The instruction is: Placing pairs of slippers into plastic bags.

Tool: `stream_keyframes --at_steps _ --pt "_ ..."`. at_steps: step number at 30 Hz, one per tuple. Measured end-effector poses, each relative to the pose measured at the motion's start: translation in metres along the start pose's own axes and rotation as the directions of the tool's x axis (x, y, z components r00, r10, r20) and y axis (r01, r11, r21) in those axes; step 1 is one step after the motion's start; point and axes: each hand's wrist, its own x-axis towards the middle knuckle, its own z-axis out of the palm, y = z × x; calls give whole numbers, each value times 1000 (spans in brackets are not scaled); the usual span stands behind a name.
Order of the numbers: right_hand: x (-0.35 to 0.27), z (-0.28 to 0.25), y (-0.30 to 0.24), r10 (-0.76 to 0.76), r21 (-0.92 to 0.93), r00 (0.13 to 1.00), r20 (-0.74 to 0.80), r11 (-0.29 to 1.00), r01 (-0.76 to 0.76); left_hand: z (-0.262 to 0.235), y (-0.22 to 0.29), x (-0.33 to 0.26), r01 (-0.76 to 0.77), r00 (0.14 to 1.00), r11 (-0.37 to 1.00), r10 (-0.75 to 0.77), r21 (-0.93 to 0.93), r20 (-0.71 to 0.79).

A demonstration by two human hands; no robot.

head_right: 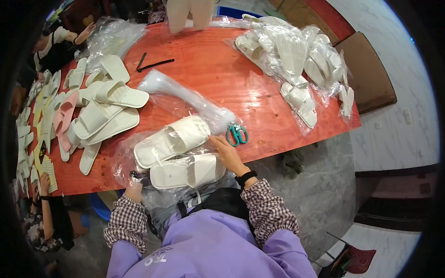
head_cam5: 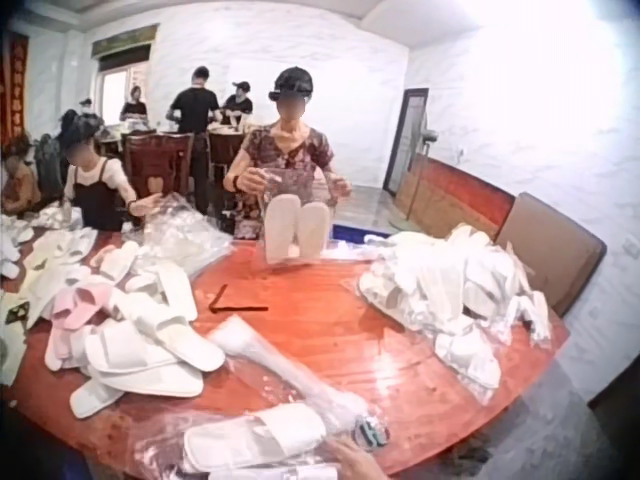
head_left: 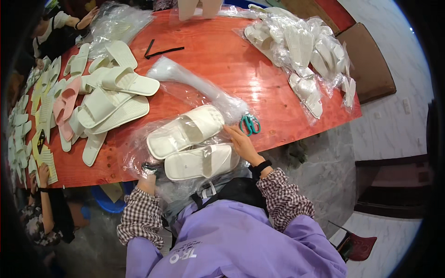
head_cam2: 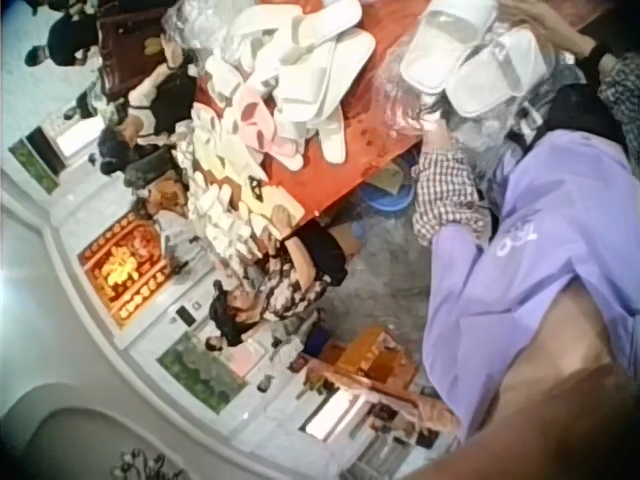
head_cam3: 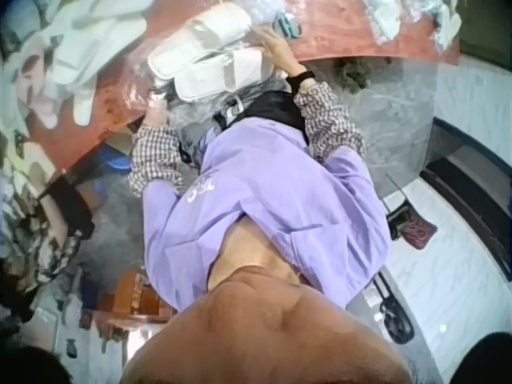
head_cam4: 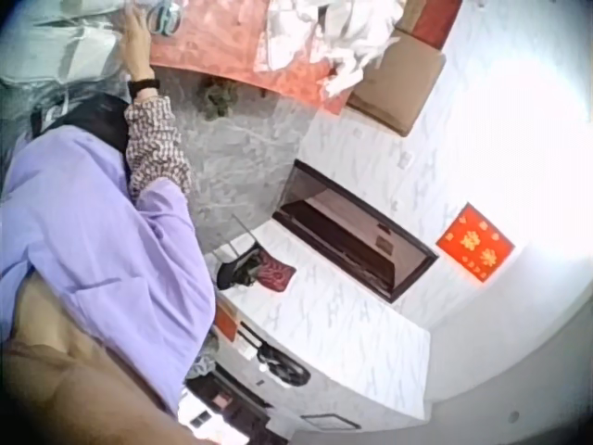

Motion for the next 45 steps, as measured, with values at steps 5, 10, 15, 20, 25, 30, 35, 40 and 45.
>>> stream_keyframes --at_steps 5,10,15,20,25,30,35,40,45 --pt "4 7 9 -78 -133 997 14 988 79 -58 20 47 15 984 1000 -20 -26 -178" --pt "4 -8 -17 -26 -296 999 -42 955 12 -93 68 -1 -79 878 984 145 161 -456" --pt "8 -10 -29 -39 -519 997 -72 855 -4 -43 120 -30 -310 945 719 159 622 286" --pt "21 9 -12 -118 -220 990 73 967 131 -12 81 0 -510 858 381 159 771 489" --pt "24 19 10 -146 -257 976 162 949 184 26 80 31 -722 676 251 64 644 734" --pt "24 22 12 -139 -285 970 200 939 193 76 56 68 -792 599 322 245 518 762" --pt "22 27 18 -84 -293 965 247 943 157 113 29 68 -726 687 285 332 626 647" --pt "17 27 21 -52 -374 968 247 916 145 101 30 56 -737 676 282 291 615 677" --pt "22 34 8 -59 -484 965 256 856 181 2 10 21 -562 827 432 326 705 459"
